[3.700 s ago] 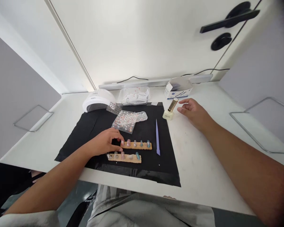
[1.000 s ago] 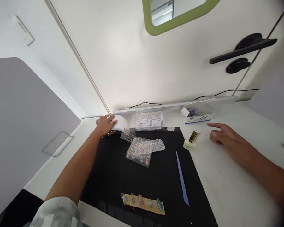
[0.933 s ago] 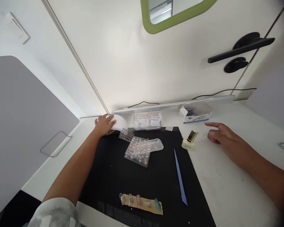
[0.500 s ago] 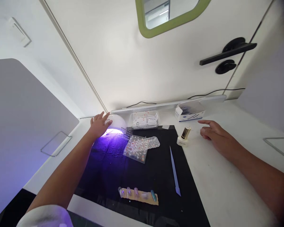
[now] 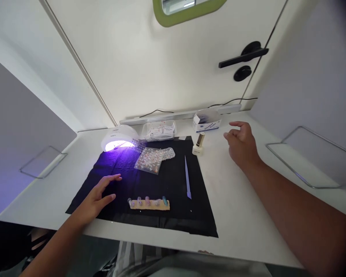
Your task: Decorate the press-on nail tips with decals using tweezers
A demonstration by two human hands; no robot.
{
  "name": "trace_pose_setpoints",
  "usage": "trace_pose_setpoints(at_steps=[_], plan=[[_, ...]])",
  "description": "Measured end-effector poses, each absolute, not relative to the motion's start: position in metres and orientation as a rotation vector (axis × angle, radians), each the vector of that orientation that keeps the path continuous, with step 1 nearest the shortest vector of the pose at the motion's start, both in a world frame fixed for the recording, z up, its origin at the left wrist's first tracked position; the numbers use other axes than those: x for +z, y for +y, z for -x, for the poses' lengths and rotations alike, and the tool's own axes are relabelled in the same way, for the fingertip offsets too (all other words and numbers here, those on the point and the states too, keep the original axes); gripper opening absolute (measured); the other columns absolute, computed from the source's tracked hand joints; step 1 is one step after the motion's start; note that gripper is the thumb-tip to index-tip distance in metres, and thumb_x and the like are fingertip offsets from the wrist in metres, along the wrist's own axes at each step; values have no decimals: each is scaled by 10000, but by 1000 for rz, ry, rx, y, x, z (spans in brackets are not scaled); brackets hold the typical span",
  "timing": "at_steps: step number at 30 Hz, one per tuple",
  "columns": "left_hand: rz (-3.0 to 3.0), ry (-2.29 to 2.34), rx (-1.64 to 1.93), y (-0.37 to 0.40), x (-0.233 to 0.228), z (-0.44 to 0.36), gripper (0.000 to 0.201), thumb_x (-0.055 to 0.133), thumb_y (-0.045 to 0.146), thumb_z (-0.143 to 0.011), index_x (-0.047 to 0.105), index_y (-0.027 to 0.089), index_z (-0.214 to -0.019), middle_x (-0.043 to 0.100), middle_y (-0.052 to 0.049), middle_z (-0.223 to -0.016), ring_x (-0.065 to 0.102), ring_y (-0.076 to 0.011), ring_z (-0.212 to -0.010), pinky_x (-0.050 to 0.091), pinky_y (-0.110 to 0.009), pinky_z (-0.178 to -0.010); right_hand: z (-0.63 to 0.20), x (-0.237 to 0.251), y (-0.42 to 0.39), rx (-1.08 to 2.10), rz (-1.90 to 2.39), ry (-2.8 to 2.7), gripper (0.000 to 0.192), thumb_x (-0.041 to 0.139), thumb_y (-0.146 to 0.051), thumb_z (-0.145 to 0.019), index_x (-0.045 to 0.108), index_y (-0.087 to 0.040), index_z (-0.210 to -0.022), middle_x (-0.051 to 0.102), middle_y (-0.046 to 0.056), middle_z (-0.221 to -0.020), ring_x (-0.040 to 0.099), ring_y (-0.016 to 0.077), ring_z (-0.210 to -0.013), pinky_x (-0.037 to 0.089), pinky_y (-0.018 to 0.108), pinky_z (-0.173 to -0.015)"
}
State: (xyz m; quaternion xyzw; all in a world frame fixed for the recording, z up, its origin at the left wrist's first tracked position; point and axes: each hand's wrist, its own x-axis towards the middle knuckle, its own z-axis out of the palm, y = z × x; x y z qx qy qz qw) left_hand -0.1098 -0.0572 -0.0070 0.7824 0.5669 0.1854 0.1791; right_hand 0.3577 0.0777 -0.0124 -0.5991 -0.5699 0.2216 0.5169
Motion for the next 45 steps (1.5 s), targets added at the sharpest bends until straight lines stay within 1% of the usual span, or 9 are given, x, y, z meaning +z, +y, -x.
trace_pose_setpoints(at_steps=[4,7,17,22,26,30,33,37,45], plan=[[-2226,1566,437,-74,-9,94,499,589,346,-896,518,304,-1387,519,-110,-1430,413,-342,-1387,346,-570,-1160,-345,-6,58,342,1284,-1405,280,565,-282,-962,553,-178,-1222,660,32,-932,633,162,-784,557,364,-763],[-2262,1511,358,-76,-5,80,518,654,350,-845,559,313,-1353,515,-82,-1432,371,-335,-1406,283,-558,-1190,-331,-2,41,260,1149,-1546,217,531,-209,-891,521,-223,-1107,478,-59,-656,483,149,-606,475,338,-687],[-2307,1499,306,-61,-3,46,205,660,419,-838,699,238,-925,612,-80,-1200,482,-290,-1225,363,-519,-1107,-301,8,26,560,1034,-2359,152,631,-259,-779,647,-216,-924,477,-74,-545,455,112,-480,331,259,-532],[-2282,1543,328,-49,-3,45,238,645,447,-832,691,224,-902,623,-91,-1170,499,-305,-1192,393,-530,-1080,-305,8,30,637,1147,-2478,195,602,-257,-811,658,-203,-990,527,-48,-598,505,128,-516,342,263,-534],[-2325,1473,240,-46,14,40,429,704,475,-787,652,252,-1150,592,-89,-1285,460,-331,-1279,367,-553,-1117,-303,10,27,582,1140,-2458,219,600,-253,-807,665,-188,-1005,571,-2,-712,520,152,-582,384,296,-589],[-2401,1345,173,-43,41,20,600,691,429,-811,497,284,-1360,519,-76,-1399,438,-311,-1334,378,-501,-1133,-288,8,17,465,1029,-2419,319,720,-322,-752,689,-169,-1030,616,97,-1005,566,266,-916,434,399,-820],[-2442,1251,82,-36,49,0,643,640,338,-833,403,284,-1429,598,-71,-1293,601,-260,-1125,482,-442,-1025,-273,5,8,391,939,-2505,378,804,-352,-712,700,-154,-1017,631,110,-1032,537,294,-970,408,460,-896],[-2542,1221,-18,-24,40,-18,598,584,236,-843,423,258,-1418,677,-50,-1096,666,-217,-876,534,-384,-839,-259,-1,0,373,976,-2547,346,819,-403,-704,694,-148,-902,647,105,-983,535,287,-944,401,457,-863],[-2624,1137,14,-17,26,-28,493,569,133,-827,501,253,-1301,702,-54,-1004,661,-257,-898,512,-413,-797,-243,-7,-9,420,988,-2521,195,731,-284,-745,658,-146,-861,633,99,-966,510,266,-940,423,432,-844]])
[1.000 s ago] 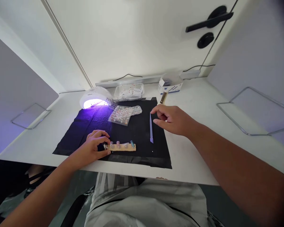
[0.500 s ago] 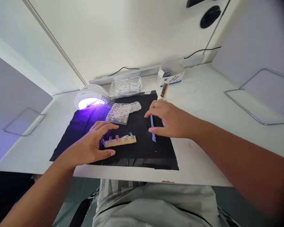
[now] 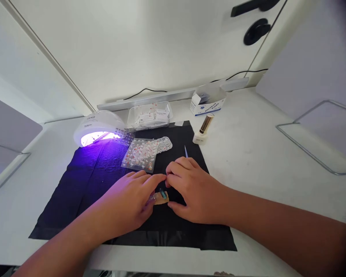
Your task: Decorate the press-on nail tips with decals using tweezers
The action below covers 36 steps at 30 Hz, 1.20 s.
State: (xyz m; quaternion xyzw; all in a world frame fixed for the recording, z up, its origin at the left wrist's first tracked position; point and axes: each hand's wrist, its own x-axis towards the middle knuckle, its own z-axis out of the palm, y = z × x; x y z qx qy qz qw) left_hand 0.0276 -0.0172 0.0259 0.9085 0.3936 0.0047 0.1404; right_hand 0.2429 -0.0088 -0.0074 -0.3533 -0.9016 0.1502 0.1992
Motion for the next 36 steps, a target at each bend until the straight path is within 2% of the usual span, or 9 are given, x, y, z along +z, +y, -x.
trace_pose_setpoints(at_steps=[4,9,19,31,36], plan=[[-2648,1111,62,-19,22,-26,502,564,119,-837,471,243,-1315,705,-64,-1032,655,-264,-927,520,-430,-814,-239,-8,-11,456,1022,-2472,119,698,-216,-742,649,-148,-827,641,88,-922,503,255,-914,414,419,-816],[-2695,1107,138,-25,16,-23,526,542,128,-874,409,236,-1371,708,-60,-990,645,-258,-853,518,-434,-766,-232,-11,-16,479,1091,-2395,89,658,-231,-785,608,-165,-750,637,59,-847,506,243,-878,367,428,-789],[-2754,1205,189,-30,16,-28,456,517,142,-896,428,210,-1338,732,-71,-970,652,-263,-832,495,-451,-758,-229,-14,-17,433,1068,-2473,69,606,-176,-804,663,-150,-831,633,72,-848,483,247,-877,335,413,-765],[-2700,1232,189,-29,20,-32,470,511,35,-851,455,195,-1289,727,-27,-946,630,-257,-854,457,-452,-785,-226,-16,-19,383,1096,-2451,33,641,-161,-771,666,-140,-777,613,53,-786,472,239,-873,322,404,-762],[-2693,1281,164,-29,21,-33,436,567,115,-891,443,217,-1296,729,-21,-994,633,-266,-927,442,-467,-812,-226,-17,-17,407,1101,-2443,41,639,-172,-780,645,-145,-748,617,50,-789,474,237,-885,320,402,-770]])
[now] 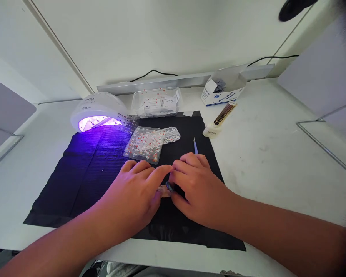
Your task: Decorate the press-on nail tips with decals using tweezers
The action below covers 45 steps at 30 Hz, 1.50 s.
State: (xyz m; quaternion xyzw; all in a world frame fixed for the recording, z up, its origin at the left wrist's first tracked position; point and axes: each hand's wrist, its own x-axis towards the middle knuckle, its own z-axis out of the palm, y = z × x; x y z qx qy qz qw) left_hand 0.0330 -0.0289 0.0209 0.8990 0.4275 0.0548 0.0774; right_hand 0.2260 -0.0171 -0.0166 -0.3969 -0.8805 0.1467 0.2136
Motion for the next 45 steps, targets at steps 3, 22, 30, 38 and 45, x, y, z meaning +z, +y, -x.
trace_pose_setpoints(at_steps=[3,22,30,38,45], plan=[[-2675,1302,163,-28,21,-33,407,583,148,-909,448,224,-1286,728,-11,-974,634,-267,-941,438,-470,-818,-227,-16,-17,427,1102,-2443,67,642,-183,-790,635,-150,-732,617,47,-787,472,233,-880,317,401,-772],[-2664,1234,180,-29,20,-32,488,526,43,-844,437,211,-1294,718,-19,-971,623,-249,-859,416,-439,-779,-227,-17,-18,420,1088,-2443,37,634,-146,-775,608,-161,-753,609,44,-800,460,232,-868,295,385,-746],[-2614,1242,137,-27,23,-34,491,492,35,-836,440,207,-1294,726,-27,-976,634,-254,-865,402,-453,-783,-226,-18,-18,425,1096,-2435,74,630,-149,-783,591,-162,-721,606,46,-780,457,235,-879,300,393,-764],[-2559,1301,145,-29,23,-35,467,530,91,-862,434,219,-1301,713,-42,-999,639,-282,-960,314,-559,-924,-225,-15,-18,498,1160,-2419,87,642,-172,-783,589,-166,-714,602,34,-759,465,224,-872,308,391,-781],[-2562,1318,144,-28,20,-36,415,545,97,-872,476,199,-1268,709,-41,-942,658,-267,-884,340,-516,-875,-224,-16,-18,510,1159,-2422,79,630,-159,-785,588,-158,-718,599,30,-760,467,216,-868,319,389,-798]])
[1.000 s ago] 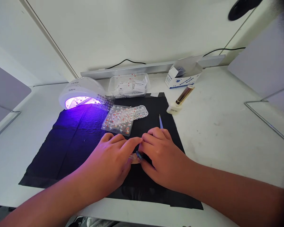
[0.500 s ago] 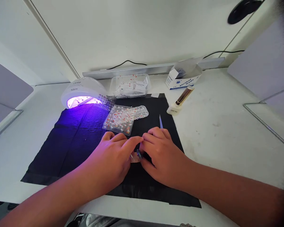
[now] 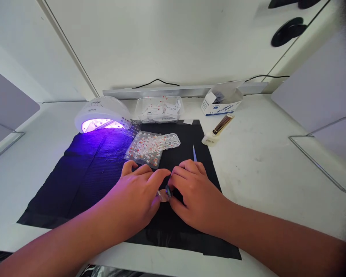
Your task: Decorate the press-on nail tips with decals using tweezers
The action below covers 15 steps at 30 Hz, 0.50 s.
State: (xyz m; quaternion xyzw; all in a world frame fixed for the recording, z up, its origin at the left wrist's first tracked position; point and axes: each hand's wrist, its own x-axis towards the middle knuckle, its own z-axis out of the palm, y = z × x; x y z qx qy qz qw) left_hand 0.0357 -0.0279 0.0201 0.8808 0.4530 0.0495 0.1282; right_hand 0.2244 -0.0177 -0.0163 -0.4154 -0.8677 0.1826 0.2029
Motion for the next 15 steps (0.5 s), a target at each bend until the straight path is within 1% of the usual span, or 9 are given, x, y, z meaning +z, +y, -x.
trace_pose_setpoints(at_steps=[5,10,12,13,15], plan=[[-2562,1303,142,-28,21,-37,441,531,53,-843,481,195,-1257,716,-43,-941,665,-268,-891,348,-536,-885,-224,-17,-18,497,1148,-2425,85,618,-145,-769,568,-158,-702,582,27,-738,458,213,-856,310,384,-781],[-2544,1310,81,-29,26,-37,371,510,94,-876,508,208,-1230,712,-55,-968,649,-280,-927,360,-561,-896,-224,-17,-18,493,1159,-2439,77,633,-156,-774,578,-155,-720,593,31,-754,462,220,-870,304,384,-781],[-2547,1289,81,-29,31,-32,421,545,132,-868,489,228,-1274,697,-60,-1057,625,-284,-1011,351,-568,-949,-224,-16,-18,496,1165,-2435,81,637,-165,-780,581,-157,-724,600,32,-760,465,224,-878,303,387,-788],[-2553,1273,99,-29,34,-28,482,580,147,-842,472,244,-1302,677,-63,-1135,603,-287,-1070,350,-559,-979,-224,-15,-18,504,1168,-2431,84,644,-177,-783,583,-160,-727,604,31,-762,467,225,-880,303,389,-792],[-2540,1263,114,-30,39,-18,595,634,176,-800,435,280,-1351,616,-56,-1278,554,-280,-1176,371,-512,-1014,-224,-14,-19,529,1174,-2424,109,670,-219,-784,590,-166,-732,610,29,-769,470,228,-885,304,397,-810]])
